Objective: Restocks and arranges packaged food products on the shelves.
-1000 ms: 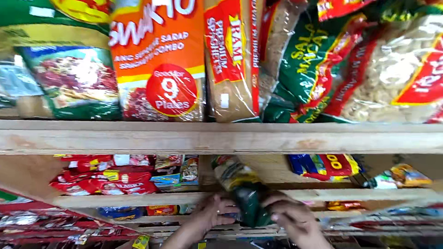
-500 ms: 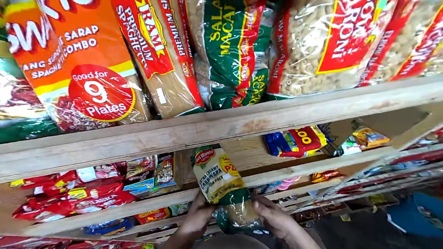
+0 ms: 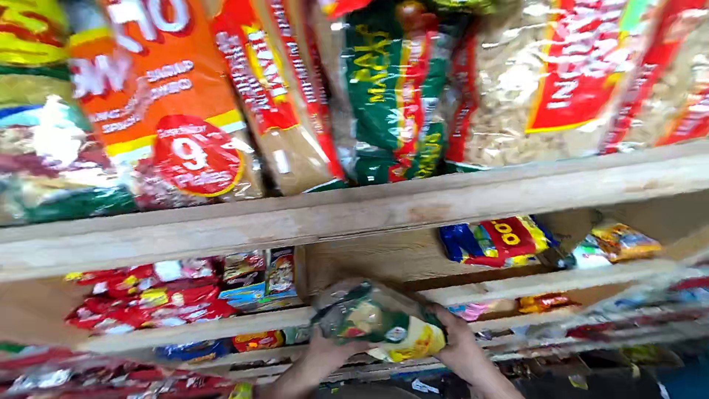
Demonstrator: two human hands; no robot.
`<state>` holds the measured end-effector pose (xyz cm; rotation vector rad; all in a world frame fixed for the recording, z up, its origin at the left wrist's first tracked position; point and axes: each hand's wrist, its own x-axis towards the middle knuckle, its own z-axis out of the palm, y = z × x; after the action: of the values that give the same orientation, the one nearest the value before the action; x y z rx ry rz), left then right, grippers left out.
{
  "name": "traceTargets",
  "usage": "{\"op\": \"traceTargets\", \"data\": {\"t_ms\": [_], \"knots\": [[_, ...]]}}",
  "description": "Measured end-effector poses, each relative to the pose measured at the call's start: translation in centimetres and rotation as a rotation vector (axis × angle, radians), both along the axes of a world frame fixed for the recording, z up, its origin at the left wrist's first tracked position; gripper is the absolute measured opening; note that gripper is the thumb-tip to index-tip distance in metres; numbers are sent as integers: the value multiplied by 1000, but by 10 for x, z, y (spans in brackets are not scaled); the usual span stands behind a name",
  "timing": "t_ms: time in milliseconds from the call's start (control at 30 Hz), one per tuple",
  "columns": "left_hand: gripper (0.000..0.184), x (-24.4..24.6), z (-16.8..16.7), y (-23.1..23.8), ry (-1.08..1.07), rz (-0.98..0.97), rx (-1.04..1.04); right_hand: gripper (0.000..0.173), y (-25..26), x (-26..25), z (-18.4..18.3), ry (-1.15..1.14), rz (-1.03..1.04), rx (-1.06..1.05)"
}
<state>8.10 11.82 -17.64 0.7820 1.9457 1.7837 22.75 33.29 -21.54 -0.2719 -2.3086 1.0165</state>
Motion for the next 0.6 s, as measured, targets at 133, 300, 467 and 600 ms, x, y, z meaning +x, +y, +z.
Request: {"op": "traceTargets", "data": {"t_ms": [133,300,467,600], "knots": [[44,-1,-4,22,-47,35,438,65,-2,13,-25,105,8,-371],[36,-6,14,41,-280,42,760,36,-13,22,-57,191,366,-972],[41,19,-4,39,-259,-35,632,17,-33,2,-51,431,205,-1189],[50,-1,-22,16,-193,-31,708,31,-9,-4,-1,626,213,-1108]]}}
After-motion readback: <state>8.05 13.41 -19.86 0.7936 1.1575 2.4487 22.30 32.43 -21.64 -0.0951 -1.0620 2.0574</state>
